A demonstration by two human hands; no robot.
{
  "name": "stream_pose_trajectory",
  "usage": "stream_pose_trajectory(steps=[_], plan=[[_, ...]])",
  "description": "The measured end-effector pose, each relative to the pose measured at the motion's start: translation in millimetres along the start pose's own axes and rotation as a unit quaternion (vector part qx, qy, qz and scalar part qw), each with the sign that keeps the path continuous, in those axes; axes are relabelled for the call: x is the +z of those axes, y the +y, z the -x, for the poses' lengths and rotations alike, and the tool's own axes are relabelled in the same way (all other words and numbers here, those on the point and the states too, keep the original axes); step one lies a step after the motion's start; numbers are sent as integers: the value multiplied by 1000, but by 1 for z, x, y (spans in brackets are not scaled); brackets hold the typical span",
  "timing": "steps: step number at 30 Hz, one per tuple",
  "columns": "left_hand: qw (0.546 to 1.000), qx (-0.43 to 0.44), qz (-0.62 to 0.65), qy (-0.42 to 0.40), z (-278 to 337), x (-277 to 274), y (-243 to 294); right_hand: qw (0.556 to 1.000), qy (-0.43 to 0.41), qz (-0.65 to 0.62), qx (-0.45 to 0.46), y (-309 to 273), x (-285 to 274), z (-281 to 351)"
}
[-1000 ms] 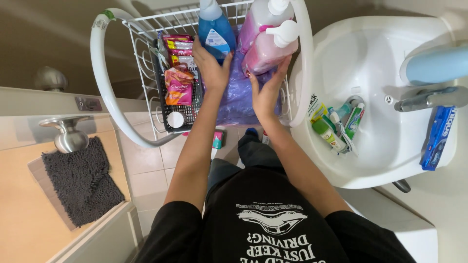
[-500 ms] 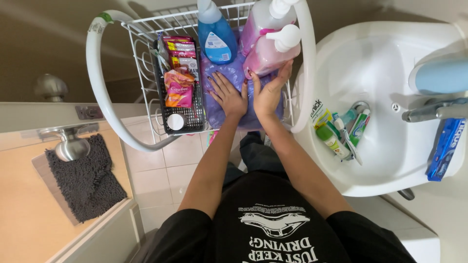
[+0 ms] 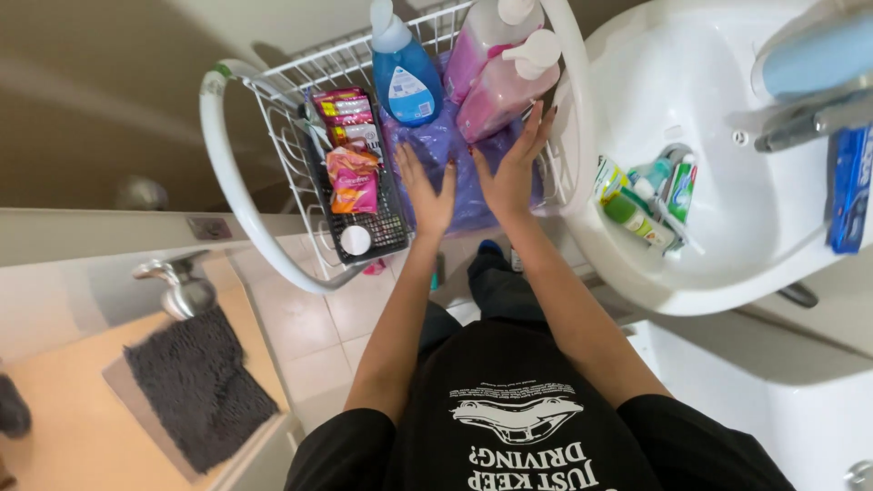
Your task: The person organizes various bathroom items into a white wire basket. They place a purple plastic bag, a small orange packet, a white bottle, a pink bottle, a blue bottle, and a red bottle into the basket, arranging them to fit. The person also picks up a white bottle from the floor and places it in the basket.
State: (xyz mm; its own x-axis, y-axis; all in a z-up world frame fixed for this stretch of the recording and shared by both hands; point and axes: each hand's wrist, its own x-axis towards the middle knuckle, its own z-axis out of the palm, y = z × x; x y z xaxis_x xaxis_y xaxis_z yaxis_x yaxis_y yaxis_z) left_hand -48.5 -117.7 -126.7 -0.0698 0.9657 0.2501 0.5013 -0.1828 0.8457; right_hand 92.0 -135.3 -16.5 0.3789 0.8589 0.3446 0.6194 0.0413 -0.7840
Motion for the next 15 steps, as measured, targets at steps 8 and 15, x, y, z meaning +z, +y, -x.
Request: stream_pose_trajectory(steps=[8, 15], plan=[[978, 131, 45, -159, 68, -113, 96, 999, 39, -8, 33, -19, -14, 81], [913, 244, 6, -326, 147, -165, 73, 996, 21, -19, 79, -74, -45, 217]])
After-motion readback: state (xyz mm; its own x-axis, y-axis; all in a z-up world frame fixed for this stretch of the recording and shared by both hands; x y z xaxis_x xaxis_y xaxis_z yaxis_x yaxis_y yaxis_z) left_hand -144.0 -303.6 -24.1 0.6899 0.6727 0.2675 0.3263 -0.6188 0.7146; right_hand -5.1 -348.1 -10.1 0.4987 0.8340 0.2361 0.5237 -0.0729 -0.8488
